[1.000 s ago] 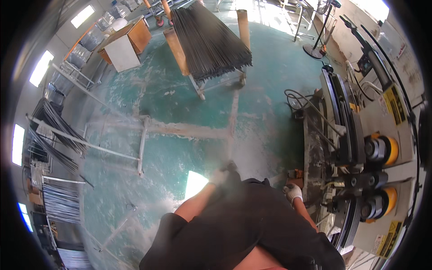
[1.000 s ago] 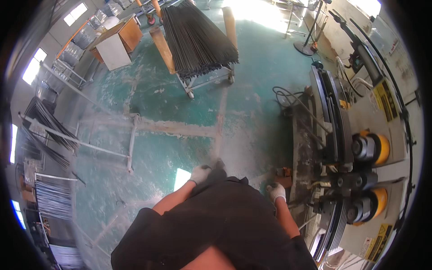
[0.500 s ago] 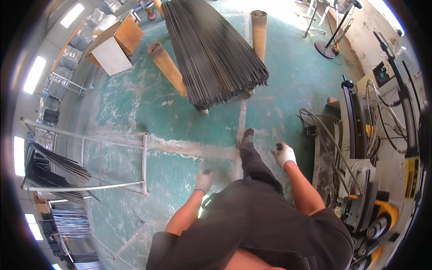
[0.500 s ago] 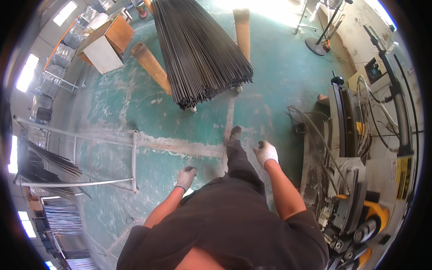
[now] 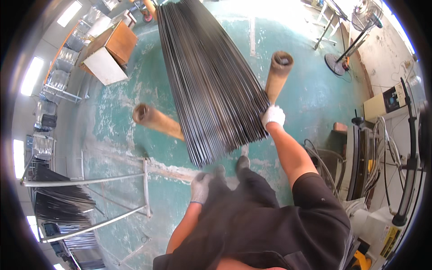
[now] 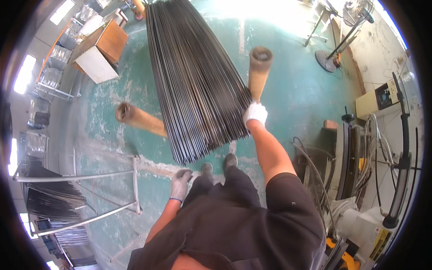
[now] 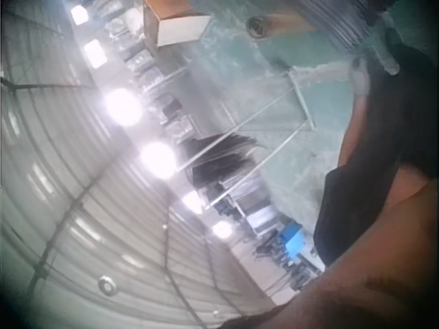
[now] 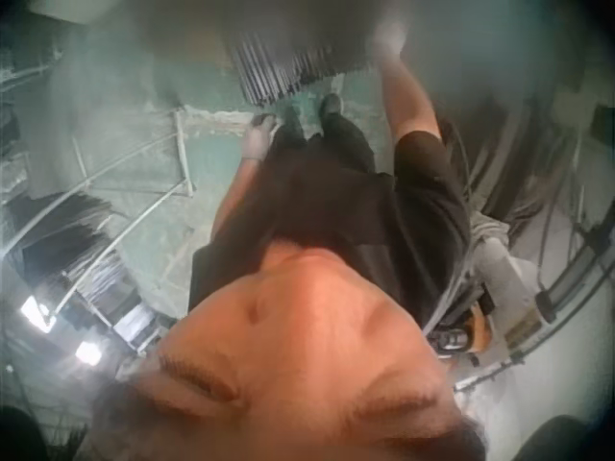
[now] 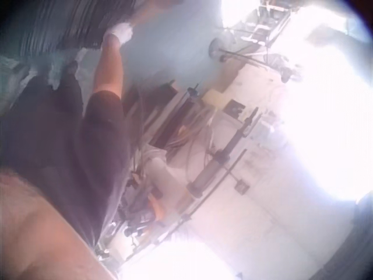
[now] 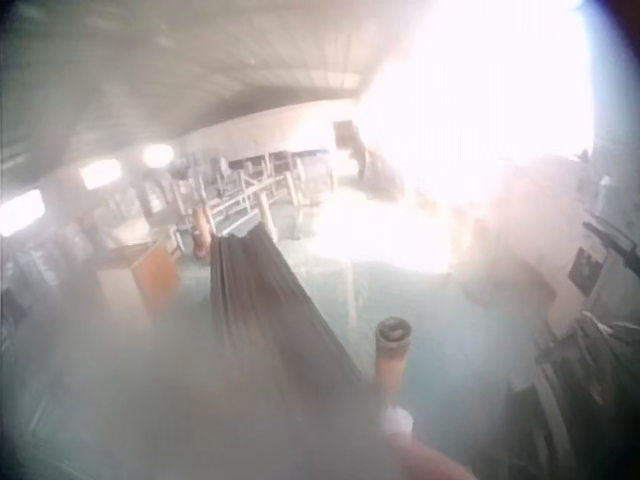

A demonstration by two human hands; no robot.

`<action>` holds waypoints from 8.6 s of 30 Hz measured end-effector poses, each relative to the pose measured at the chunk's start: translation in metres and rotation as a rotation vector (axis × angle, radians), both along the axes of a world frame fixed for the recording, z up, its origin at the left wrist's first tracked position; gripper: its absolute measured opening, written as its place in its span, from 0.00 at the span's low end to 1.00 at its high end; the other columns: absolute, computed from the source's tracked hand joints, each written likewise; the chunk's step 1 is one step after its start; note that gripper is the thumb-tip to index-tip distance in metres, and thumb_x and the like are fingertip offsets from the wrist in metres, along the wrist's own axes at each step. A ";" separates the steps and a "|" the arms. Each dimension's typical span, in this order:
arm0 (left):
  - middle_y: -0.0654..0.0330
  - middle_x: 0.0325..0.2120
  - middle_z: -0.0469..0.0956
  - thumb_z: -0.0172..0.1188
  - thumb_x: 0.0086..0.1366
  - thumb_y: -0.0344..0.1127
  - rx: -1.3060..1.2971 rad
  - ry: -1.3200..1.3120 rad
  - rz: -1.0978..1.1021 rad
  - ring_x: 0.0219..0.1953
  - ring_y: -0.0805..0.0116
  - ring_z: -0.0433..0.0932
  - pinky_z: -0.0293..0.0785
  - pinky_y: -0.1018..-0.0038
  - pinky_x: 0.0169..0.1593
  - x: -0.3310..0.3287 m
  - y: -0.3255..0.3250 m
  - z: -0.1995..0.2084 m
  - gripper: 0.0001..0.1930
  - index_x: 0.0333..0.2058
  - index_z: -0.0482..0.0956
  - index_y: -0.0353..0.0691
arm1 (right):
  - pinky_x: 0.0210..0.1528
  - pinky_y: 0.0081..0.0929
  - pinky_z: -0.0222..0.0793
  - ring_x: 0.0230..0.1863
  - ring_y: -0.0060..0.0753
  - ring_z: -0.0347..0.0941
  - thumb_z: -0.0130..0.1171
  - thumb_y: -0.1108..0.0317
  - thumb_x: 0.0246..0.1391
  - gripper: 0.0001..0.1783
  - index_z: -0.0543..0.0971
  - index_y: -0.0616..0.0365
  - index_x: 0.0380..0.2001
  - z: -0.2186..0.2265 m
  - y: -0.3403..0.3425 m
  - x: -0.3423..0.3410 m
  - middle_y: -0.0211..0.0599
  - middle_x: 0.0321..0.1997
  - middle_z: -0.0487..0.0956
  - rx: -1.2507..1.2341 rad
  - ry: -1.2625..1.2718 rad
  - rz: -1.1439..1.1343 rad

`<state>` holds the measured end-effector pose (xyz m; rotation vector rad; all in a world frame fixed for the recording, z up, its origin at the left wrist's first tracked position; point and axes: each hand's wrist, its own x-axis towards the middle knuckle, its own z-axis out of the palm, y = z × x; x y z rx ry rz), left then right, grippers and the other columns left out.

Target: The person operates a manual bending machine to bend long metal rods into curved shapes. They repeatedly load rods into the machine, activate the bending mechanism, remove the bent rods, and measure one with a tape measure.

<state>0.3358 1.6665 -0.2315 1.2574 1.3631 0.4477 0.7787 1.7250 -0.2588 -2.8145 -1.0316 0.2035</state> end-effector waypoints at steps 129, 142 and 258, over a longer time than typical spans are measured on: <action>0.51 0.53 0.83 0.57 0.79 0.37 -0.932 -0.908 -1.347 0.59 0.52 0.79 0.73 0.51 0.70 0.546 -0.253 0.200 0.18 0.59 0.78 0.32 | 0.45 0.41 0.84 0.41 0.40 0.83 0.69 0.67 0.68 0.11 0.79 0.59 0.46 0.161 -0.771 -0.310 0.39 0.42 0.85 2.547 -0.566 -1.589; 0.48 0.49 0.82 0.49 0.83 0.41 -0.937 -0.591 -1.221 0.55 0.50 0.80 0.76 0.54 0.67 0.622 -0.392 0.129 0.19 0.53 0.79 0.28 | 0.42 0.33 0.83 0.39 0.35 0.84 0.54 0.57 0.73 0.19 0.84 0.60 0.50 0.169 -0.900 -0.230 0.38 0.44 0.87 2.519 -0.891 -1.347; 0.48 0.64 0.76 0.53 0.81 0.45 -1.390 -0.563 -1.097 0.68 0.46 0.72 0.68 0.44 0.73 0.619 -0.439 0.136 0.23 0.65 0.72 0.37 | 0.48 0.34 0.71 0.48 0.38 0.76 0.53 0.64 0.68 0.10 0.77 0.51 0.49 -0.047 -0.801 -0.287 0.37 0.44 0.77 -0.078 0.321 -1.431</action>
